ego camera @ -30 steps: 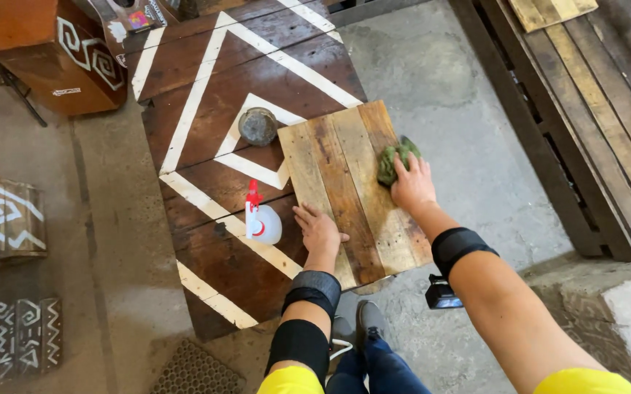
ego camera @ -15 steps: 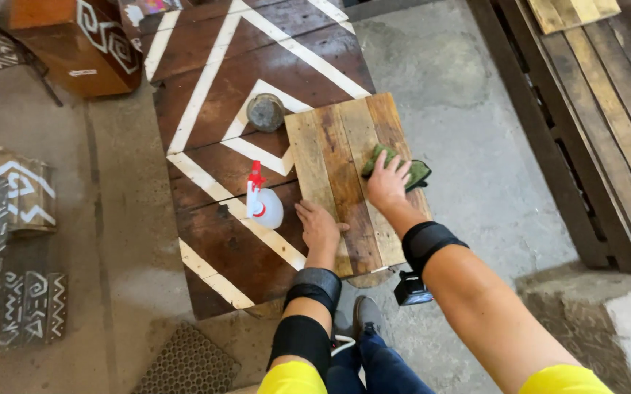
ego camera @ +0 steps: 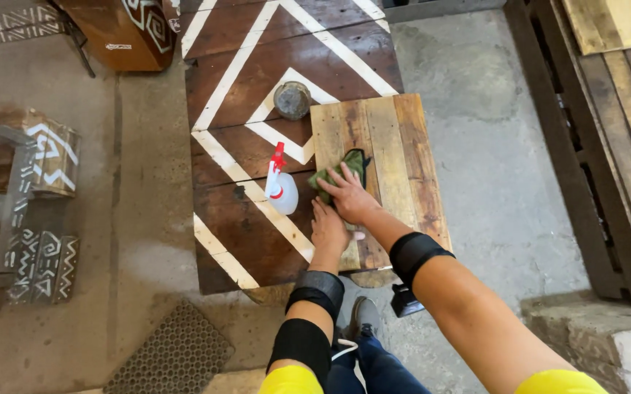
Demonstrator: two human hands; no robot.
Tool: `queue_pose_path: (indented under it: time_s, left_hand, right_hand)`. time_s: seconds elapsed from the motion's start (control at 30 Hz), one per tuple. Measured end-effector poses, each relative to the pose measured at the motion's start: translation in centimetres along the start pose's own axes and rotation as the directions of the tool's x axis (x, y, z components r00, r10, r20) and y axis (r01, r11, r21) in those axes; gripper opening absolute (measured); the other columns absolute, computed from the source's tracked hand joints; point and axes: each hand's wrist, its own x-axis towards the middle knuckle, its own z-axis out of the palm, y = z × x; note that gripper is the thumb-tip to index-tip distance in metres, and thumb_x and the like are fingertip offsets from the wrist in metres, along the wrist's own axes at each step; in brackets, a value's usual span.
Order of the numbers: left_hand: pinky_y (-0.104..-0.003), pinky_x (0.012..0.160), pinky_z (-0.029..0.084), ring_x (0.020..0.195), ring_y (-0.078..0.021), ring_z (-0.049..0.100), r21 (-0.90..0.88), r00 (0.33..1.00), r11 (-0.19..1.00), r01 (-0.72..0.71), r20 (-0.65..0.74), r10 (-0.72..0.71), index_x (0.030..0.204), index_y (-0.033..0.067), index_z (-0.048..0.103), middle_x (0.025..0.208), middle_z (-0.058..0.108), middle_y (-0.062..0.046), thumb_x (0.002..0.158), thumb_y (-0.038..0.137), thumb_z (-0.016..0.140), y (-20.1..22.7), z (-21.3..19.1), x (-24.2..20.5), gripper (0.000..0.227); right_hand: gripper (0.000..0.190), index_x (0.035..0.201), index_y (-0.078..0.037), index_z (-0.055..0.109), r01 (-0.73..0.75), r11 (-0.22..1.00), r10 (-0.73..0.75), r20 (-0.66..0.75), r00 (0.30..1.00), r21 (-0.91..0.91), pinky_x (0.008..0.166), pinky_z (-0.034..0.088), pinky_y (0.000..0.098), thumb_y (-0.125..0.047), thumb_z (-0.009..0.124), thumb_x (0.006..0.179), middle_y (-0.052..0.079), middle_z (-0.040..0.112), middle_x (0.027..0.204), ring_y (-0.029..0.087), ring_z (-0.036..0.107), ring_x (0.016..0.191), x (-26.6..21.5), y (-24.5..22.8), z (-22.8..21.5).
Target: The person cleans several wooden surfaces by spraying a liquid from a spray bottle and wiping with a cloth. They clean a small wooden board, a hexagonal table with white geometric patterns, and a round wooden stool, moving between locations in the room.
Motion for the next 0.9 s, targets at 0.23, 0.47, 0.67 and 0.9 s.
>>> queue_pose_path:
  time_s: [0.23,0.47,0.67,0.9]
  left_hand:
    - [-0.042,0.127,0.017,0.16,-0.0296,0.007,0.147,0.999,0.989,0.032,0.014,-0.034,0.16,-0.0025,-0.012,0.172,-0.003,-0.02,0.057,0.041,0.103,-0.2,1.9,2.2,0.16]
    - [-0.041,0.128,0.013,0.16,-0.0326,0.004,0.236,0.983,0.964,0.124,0.106,-0.153,0.156,-0.0048,-0.025,0.171,-0.012,-0.026,0.056,0.044,0.104,0.1,3.2,4.8,0.171]
    - [-0.044,0.126,0.016,0.16,-0.0335,0.005,0.232,0.981,0.965,0.123,0.117,-0.153,0.156,-0.0057,-0.024,0.171,-0.01,-0.026,0.06,0.044,0.102,0.4,2.7,4.2,0.167]
    - [-0.043,0.126,0.017,0.16,-0.0304,0.005,0.15,0.992,0.983,0.101,0.062,-0.112,0.158,-0.0034,-0.018,0.171,-0.006,-0.022,0.058,0.04,0.103,0.3,1.8,2.4,0.163]
  right_hand:
    - [0.076,0.161,-0.029,0.034,0.075,0.997,-0.076,-0.068,0.995,-0.02,0.126,0.024,0.0538,-0.003,0.054,0.092,0.006,0.026,0.169,0.036,0.014,0.158,-4.2,4.5,-0.6]
    - [0.097,0.165,-0.027,0.017,-0.304,0.916,0.311,-0.015,0.95,-0.261,0.125,0.013,0.0505,0.01,0.051,0.082,0.005,0.012,0.172,0.032,0.003,0.158,-7.5,8.9,-4.4]
    - [0.08,0.161,-0.01,0.021,-0.475,0.878,0.46,-0.168,0.872,-0.062,0.124,0.017,0.0573,-0.013,0.058,0.089,0.018,0.017,0.168,0.046,0.008,0.155,-9.7,12.5,-1.5]
    - [0.081,0.16,0.0,0.025,-0.621,0.782,0.566,-0.363,0.74,-0.048,0.121,0.02,0.0628,-0.016,0.057,0.088,0.027,0.024,0.164,0.056,0.016,0.15,-12.1,10.0,3.1]
